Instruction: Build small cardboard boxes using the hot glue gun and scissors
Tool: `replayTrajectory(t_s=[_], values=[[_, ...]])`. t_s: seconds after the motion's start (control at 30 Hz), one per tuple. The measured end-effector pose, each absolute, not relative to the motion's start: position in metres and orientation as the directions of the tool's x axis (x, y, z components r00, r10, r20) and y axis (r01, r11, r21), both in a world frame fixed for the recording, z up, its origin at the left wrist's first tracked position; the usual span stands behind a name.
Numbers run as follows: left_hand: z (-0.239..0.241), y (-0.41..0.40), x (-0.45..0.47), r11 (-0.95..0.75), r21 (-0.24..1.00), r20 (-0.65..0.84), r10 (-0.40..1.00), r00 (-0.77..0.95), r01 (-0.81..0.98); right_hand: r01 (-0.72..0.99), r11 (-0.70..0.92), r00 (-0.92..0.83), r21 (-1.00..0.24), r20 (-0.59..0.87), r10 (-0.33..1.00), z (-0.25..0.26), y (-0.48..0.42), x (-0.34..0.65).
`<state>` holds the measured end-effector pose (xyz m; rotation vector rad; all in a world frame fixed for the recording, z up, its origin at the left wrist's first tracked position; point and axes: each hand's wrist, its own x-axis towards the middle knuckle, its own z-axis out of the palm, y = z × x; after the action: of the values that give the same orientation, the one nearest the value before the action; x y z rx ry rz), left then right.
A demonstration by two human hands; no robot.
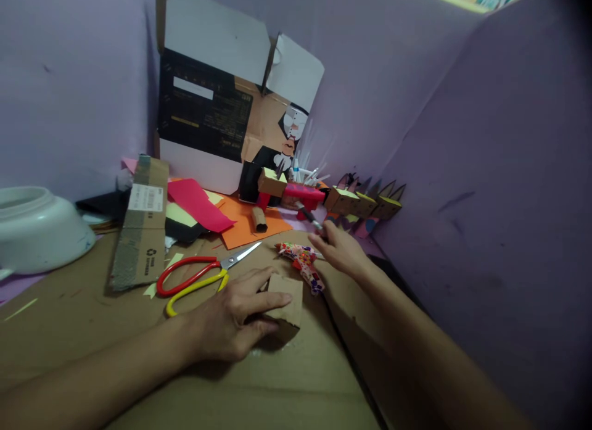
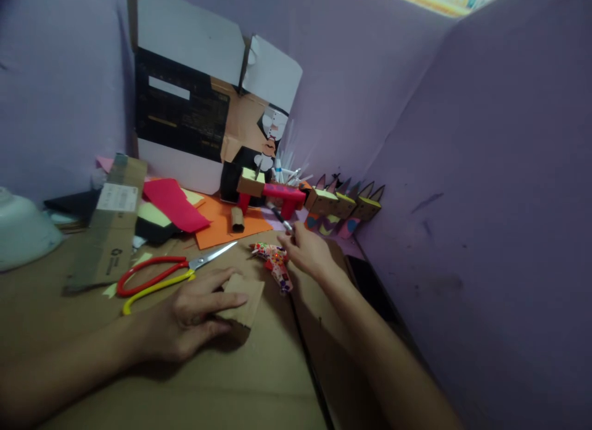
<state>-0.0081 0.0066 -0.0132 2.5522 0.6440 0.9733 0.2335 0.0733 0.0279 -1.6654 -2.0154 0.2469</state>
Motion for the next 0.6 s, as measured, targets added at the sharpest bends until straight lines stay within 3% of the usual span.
replayTrajectory(t_s=[0.2,0.37,0.47,0.6], values=[[-0.017,0.007,-0.007,-0.832,0.464,0.534,0.537,0.653,0.305,0.906,0.244,-0.172,-0.347,0.224,0.959,0.026,0.133,0.218],[-0.014,0.005,-0.006,-0.849,0.443,0.574,0.515,0.637,0.287,0.823,0.400,-0.264,-0.404,0.351,0.898,0.032,0.047,0.222],[-0.013,0.005,-0.007,-0.860,0.443,0.586,0.493,0.644,0.255,0.521,0.627,-0.440,-0.579,0.448,0.779,0.020,-0.016,0.224],[-0.012,0.004,-0.008,-0.853,0.465,0.568,0.493,0.660,0.237,0.384,0.672,-0.376,-0.634,0.557,0.741,-0.007,-0.041,0.213]])
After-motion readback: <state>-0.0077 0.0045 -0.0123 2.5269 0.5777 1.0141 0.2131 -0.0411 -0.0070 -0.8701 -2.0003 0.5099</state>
